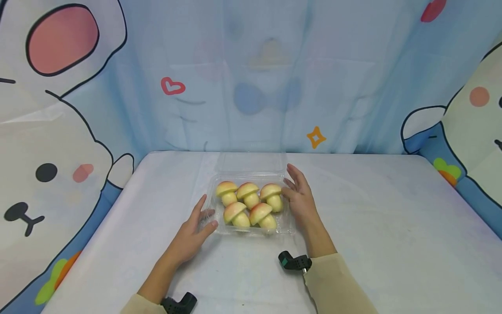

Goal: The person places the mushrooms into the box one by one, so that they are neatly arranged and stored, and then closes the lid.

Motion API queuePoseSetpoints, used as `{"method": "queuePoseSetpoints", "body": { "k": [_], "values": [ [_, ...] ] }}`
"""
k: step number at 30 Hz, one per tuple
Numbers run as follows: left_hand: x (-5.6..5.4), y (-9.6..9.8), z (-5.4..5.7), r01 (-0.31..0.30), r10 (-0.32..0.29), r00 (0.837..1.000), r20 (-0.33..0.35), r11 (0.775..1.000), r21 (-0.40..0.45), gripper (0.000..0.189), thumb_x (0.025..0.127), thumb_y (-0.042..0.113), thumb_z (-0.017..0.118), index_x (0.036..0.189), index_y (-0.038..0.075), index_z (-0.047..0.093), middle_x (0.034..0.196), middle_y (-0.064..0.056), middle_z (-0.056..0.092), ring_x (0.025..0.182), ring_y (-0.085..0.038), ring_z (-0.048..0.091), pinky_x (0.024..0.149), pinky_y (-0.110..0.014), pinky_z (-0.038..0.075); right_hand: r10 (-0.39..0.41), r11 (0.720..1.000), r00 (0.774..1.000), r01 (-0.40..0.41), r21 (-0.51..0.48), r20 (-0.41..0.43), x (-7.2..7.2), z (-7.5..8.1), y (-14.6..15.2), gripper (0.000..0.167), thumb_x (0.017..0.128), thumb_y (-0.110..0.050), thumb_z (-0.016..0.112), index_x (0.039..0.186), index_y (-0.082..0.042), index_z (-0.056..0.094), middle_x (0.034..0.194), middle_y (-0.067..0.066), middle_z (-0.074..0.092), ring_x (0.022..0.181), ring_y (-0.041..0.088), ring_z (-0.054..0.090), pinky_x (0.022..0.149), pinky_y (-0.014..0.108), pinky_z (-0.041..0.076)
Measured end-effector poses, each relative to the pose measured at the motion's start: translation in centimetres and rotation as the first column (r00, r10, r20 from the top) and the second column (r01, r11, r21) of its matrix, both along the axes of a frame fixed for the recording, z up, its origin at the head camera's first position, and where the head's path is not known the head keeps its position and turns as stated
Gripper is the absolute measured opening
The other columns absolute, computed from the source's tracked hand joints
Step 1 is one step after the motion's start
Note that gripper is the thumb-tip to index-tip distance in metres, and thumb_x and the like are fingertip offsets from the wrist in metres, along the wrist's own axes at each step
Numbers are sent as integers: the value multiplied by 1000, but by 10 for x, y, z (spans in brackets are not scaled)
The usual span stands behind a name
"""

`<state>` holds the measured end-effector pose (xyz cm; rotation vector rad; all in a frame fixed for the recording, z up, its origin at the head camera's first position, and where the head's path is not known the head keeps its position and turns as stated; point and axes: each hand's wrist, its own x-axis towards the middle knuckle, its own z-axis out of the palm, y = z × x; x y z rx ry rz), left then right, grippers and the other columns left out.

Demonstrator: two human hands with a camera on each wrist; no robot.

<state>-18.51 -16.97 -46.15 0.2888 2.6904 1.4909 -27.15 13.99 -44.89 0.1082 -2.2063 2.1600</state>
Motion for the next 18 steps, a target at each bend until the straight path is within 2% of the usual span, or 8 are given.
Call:
{"method": "queuePoseSetpoints", "body": {
  "k": [10, 18],
  "values": [
    [0, -1, -1, 7, -7, 1000, -7, 1000, 4, 81, 104, 41, 59, 168, 25, 11, 153, -11, 56, 151, -40, 38, 121, -67, 24, -25, 1000, 999, 26, 11, -21, 1, 0, -1, 71, 100, 4, 48, 163, -22, 30, 172, -2, 24, 157, 28, 30, 123, 47, 35],
    [-1, 0, -1, 3, -3, 1000, -2, 1000, -4, 81, 105, 39, 59, 168, 26, 11, 153, -10, 56, 151, -40, 39, 121, -67, 25, -53, 998, 998, 54, 35, -39, 2, 0, -2, 63, 98, 5, 50, 156, -20, 46, 172, -2, 26, 156, 30, 33, 124, 49, 33]
  ]
}}
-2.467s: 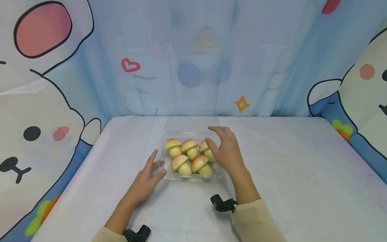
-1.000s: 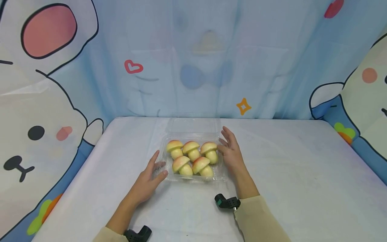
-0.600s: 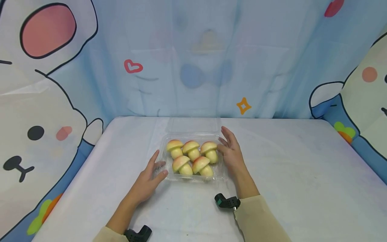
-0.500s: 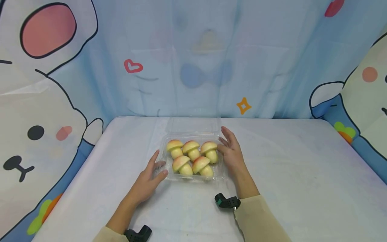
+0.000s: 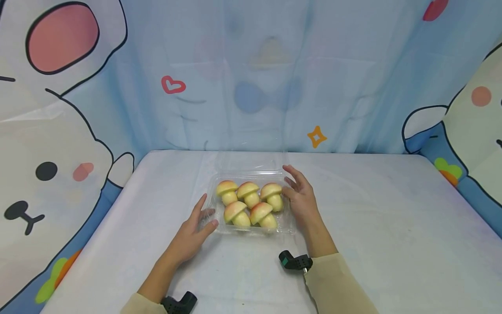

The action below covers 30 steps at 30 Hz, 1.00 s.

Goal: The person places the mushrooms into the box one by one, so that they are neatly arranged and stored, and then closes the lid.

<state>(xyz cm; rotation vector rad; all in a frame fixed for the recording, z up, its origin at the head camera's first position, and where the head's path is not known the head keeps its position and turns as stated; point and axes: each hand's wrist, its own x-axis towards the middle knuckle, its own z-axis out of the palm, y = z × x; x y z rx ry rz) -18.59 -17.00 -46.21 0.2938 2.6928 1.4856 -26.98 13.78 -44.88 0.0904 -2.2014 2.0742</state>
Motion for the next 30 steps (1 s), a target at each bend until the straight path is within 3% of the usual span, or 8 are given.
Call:
{"method": "queuePoseSetpoints", "body": {
  "k": [11, 20, 30],
  "values": [
    [1, 0, 1, -3, 3, 1000, 8, 1000, 1, 80, 105, 39, 59, 168, 26, 10, 154, -11, 55, 152, -40, 37, 121, -68, 23, -18, 1000, 1000, 18, -20, 2, -1, 0, 0, 60, 96, 8, 51, 151, -16, 52, 171, -7, 27, 152, 29, 39, 121, 46, 38],
    [1, 1, 1, -5, 5, 1000, 5, 1000, 5, 80, 105, 38, 59, 168, 28, 11, 154, -11, 55, 152, -41, 38, 121, -68, 24, -36, 999, 999, 35, -42, -28, -1, 0, 0, 66, 94, 11, 53, 154, -16, 47, 166, -6, 36, 151, 31, 39, 118, 47, 40],
    [1, 0, 1, -2, 2, 1000, -3, 1000, 1, 80, 105, 40, 59, 168, 26, 11, 154, -11, 55, 152, -41, 37, 120, -69, 25, -47, 997, 998, 44, -67, -33, -2, 1, 0, 74, 95, 10, 52, 159, -23, 37, 162, -2, 38, 145, 31, 44, 103, 24, 46]
  ]
}}
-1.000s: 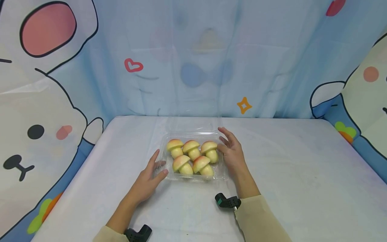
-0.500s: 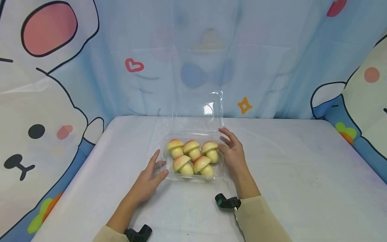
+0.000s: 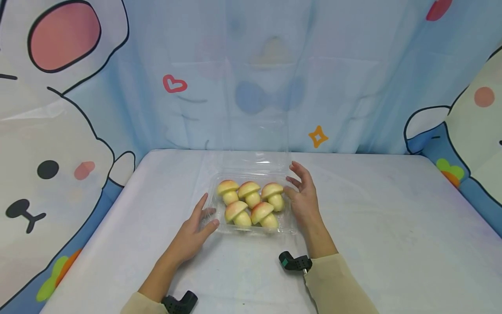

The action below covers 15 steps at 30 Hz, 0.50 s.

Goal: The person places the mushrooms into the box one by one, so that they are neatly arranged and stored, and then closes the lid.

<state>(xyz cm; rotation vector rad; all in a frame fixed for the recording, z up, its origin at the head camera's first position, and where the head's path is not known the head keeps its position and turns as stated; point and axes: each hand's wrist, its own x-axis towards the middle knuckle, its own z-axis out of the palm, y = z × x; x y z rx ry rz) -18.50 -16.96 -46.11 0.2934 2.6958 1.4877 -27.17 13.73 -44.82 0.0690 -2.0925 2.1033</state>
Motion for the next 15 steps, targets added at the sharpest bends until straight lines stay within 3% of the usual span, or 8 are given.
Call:
{"method": "queuePoseSetpoints", "body": {
  "k": [7, 15],
  "values": [
    [0, 0, -1, -3, 3, 1000, -4, 1000, -6, 80, 105, 41, 58, 168, 26, 11, 154, -11, 55, 151, -41, 39, 120, -68, 25, -23, 998, 1000, 23, 51, -5, 1, 2, 0, 79, 95, 10, 53, 161, -26, 32, 161, 5, 40, 143, 32, 47, 99, 19, 47],
    [0, 0, 0, -5, 5, 1000, 4, 1000, -2, 81, 104, 42, 59, 168, 26, 11, 154, -11, 55, 152, -40, 37, 121, -68, 23, -26, 996, 1000, 27, 84, -9, 2, 3, 1, 74, 95, 8, 53, 161, -23, 36, 156, 9, 44, 141, 32, 48, 95, 17, 47]
  ]
}}
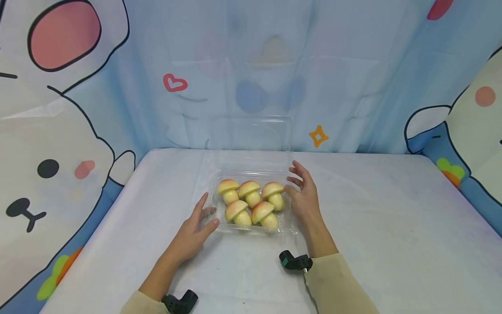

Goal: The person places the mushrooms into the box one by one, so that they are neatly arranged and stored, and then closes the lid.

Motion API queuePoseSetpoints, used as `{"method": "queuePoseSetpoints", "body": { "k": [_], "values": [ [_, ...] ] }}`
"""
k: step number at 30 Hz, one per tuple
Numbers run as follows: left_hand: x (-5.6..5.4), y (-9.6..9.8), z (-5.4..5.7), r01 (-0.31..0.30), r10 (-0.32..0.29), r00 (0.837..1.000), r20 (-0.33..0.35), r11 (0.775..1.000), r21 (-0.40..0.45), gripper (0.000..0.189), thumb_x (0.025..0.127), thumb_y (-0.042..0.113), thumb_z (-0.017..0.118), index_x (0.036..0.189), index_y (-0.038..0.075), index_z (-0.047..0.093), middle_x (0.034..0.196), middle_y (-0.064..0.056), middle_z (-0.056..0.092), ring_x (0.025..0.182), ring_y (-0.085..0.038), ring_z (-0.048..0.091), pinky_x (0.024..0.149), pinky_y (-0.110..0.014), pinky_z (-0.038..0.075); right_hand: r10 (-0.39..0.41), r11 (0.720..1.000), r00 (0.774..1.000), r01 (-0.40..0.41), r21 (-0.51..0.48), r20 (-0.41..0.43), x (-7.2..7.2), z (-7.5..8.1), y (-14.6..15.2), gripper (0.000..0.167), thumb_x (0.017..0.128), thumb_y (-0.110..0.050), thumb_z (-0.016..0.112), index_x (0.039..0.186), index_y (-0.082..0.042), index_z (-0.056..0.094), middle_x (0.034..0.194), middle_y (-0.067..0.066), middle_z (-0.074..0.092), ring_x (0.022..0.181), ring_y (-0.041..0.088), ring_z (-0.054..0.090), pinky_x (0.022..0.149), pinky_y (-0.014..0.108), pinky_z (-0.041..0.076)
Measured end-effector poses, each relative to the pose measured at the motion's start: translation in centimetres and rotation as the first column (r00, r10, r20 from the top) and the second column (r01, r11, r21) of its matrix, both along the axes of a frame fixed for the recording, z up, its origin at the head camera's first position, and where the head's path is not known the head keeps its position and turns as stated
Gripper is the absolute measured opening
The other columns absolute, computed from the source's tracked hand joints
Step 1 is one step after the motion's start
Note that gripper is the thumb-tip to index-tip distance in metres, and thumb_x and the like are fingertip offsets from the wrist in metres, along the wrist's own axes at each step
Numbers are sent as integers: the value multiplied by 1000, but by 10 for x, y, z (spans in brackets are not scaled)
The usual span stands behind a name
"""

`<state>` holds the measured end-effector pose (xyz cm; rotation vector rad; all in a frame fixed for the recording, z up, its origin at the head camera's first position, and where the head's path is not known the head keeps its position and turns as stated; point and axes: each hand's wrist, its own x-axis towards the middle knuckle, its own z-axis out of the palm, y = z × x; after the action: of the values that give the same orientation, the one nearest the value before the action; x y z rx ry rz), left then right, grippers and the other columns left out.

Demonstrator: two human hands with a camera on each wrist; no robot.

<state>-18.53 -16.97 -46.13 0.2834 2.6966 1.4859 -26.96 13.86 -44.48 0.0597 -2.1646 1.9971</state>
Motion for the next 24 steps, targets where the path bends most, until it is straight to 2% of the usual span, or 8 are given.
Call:
{"method": "queuePoseSetpoints", "body": {
  "k": [5, 12, 15, 19, 24],
  "values": [
    [-1, 1, 1, -4, 4, 1000, -3, 1000, -8, 80, 105, 39, 59, 168, 27, 10, 154, -10, 55, 152, -40, 36, 121, -69, 23, -8, 1000, 1000, 8, -9, -26, 1, 1, 1, 68, 96, 7, 51, 158, -18, 40, 153, 11, 46, 141, 31, 48, 104, 25, 45],
    [0, 3, 2, -7, 8, 1000, 6, 1000, -16, 80, 105, 39, 58, 168, 26, 10, 155, -10, 54, 153, -40, 36, 122, -68, 22, -30, 991, 999, 27, -132, -25, 2, 1, 1, 47, 104, -7, 50, 151, -10, 48, 148, 11, 52, 136, 23, 50, 107, 38, 45],
    [-1, 2, 4, -7, 7, 1000, 4, 1000, -23, 80, 105, 40, 58, 168, 26, 9, 155, -9, 54, 152, -40, 36, 122, -68, 22, -40, 982, 999, 39, -185, 0, 2, 3, -1, 41, 109, -18, 46, 148, -8, 50, 145, 9, 54, 135, 22, 50, 109, 46, 43],
    [1, 0, 5, -17, 17, 1000, -3, 1000, -22, 80, 105, 40, 58, 168, 26, 10, 154, -9, 55, 152, -41, 37, 121, -69, 22, -42, 970, 998, 54, -238, 55, 3, 4, -4, 41, 112, -30, 42, 144, -8, 53, 145, 6, 56, 139, 21, 51, 112, 48, 42],
    [3, 4, 1, -16, 16, 1000, 5, 1000, -19, 81, 105, 42, 58, 168, 27, 10, 155, -9, 55, 152, -41, 36, 121, -69, 22, -62, 964, 991, 91, -251, 120, 8, 5, 0, 41, 113, -33, 40, 138, -4, 54, 144, 8, 55, 139, 22, 51, 111, 48, 44]
  ]
}}
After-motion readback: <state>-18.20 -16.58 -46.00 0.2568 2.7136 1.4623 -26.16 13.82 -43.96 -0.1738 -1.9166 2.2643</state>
